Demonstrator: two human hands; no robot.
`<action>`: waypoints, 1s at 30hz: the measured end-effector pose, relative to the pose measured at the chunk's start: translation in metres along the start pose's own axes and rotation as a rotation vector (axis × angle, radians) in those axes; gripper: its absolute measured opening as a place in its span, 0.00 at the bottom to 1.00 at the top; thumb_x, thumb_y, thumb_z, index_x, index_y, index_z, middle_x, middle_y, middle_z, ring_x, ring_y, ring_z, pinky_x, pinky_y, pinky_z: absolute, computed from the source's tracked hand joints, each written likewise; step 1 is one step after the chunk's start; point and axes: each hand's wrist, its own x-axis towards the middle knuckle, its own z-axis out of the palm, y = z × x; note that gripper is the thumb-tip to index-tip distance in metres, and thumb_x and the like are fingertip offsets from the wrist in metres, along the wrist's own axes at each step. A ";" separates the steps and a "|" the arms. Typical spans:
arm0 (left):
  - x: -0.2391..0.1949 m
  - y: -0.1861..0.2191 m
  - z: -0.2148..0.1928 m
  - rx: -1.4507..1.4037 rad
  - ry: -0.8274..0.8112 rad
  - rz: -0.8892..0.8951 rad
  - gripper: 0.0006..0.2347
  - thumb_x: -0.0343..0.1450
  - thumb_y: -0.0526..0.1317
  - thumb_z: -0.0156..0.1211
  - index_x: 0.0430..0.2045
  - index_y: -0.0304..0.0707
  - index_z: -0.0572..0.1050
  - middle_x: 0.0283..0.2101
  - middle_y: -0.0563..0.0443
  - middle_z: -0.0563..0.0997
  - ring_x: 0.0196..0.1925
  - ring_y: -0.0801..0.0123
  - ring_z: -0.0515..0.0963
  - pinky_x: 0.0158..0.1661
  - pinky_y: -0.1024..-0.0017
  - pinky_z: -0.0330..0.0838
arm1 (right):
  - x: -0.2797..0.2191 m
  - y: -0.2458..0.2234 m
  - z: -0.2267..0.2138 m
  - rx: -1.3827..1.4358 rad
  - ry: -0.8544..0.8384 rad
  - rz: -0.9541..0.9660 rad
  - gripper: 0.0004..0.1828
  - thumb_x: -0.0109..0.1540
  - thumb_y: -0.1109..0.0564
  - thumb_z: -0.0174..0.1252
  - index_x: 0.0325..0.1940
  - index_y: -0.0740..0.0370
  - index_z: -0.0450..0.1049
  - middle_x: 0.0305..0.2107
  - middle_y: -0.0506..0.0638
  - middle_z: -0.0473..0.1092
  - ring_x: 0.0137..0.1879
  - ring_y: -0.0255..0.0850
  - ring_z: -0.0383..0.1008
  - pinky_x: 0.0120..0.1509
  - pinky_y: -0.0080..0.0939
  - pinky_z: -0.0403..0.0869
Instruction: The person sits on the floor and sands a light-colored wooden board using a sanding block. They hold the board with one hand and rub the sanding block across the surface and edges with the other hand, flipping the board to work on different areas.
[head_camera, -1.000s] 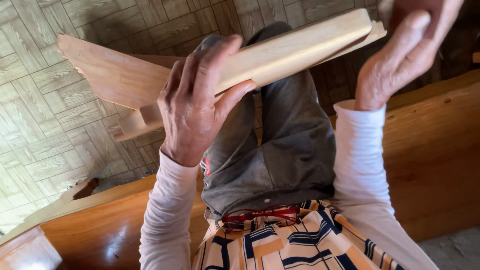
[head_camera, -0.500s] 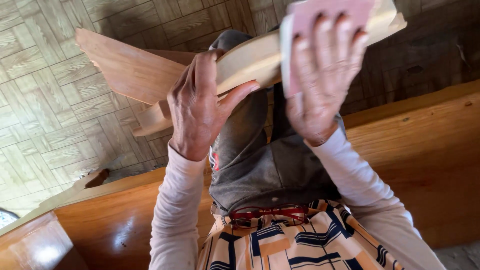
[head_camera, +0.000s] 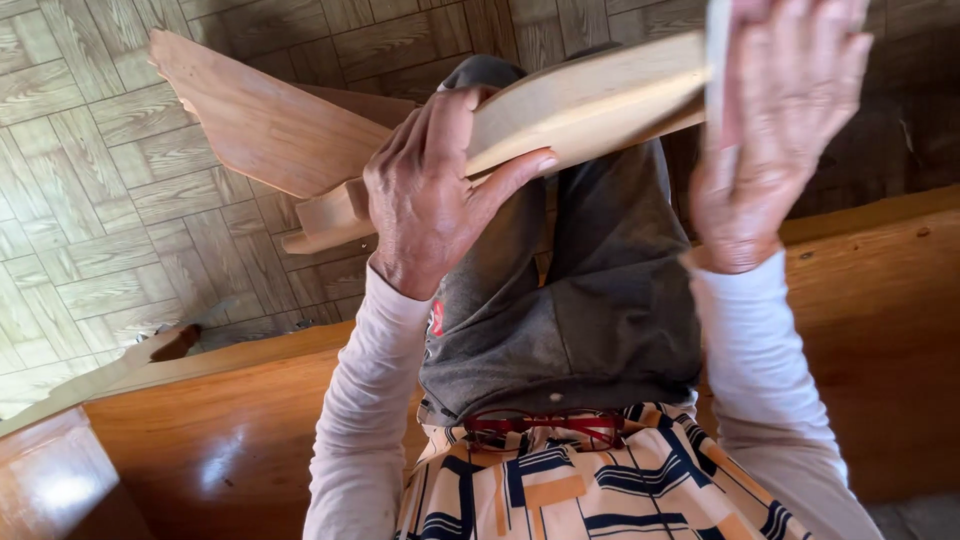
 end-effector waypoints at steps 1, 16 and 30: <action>0.001 0.000 0.002 -0.003 0.023 0.003 0.23 0.70 0.59 0.70 0.42 0.37 0.73 0.37 0.50 0.82 0.39 0.58 0.83 0.39 0.63 0.75 | -0.004 0.009 -0.003 -0.014 0.050 0.062 0.29 0.78 0.47 0.33 0.79 0.64 0.61 0.75 0.61 0.53 0.83 0.61 0.44 0.87 0.68 0.37; 0.008 0.019 0.003 -0.093 0.051 -0.068 0.13 0.81 0.37 0.39 0.31 0.35 0.73 0.30 0.42 0.77 0.31 0.50 0.77 0.33 0.59 0.65 | -0.011 -0.040 0.024 -0.070 -0.004 -0.156 0.20 0.77 0.59 0.41 0.71 0.56 0.70 0.68 0.52 0.65 0.76 0.52 0.61 0.81 0.69 0.53; 0.024 0.035 -0.021 -0.164 0.045 -0.090 0.27 0.87 0.46 0.26 0.43 0.25 0.79 0.44 0.39 0.85 0.45 0.50 0.86 0.44 0.63 0.75 | -0.016 -0.026 -0.003 0.550 0.496 0.244 0.22 0.76 0.55 0.47 0.72 0.68 0.64 0.73 0.56 0.59 0.83 0.48 0.57 0.93 0.52 0.59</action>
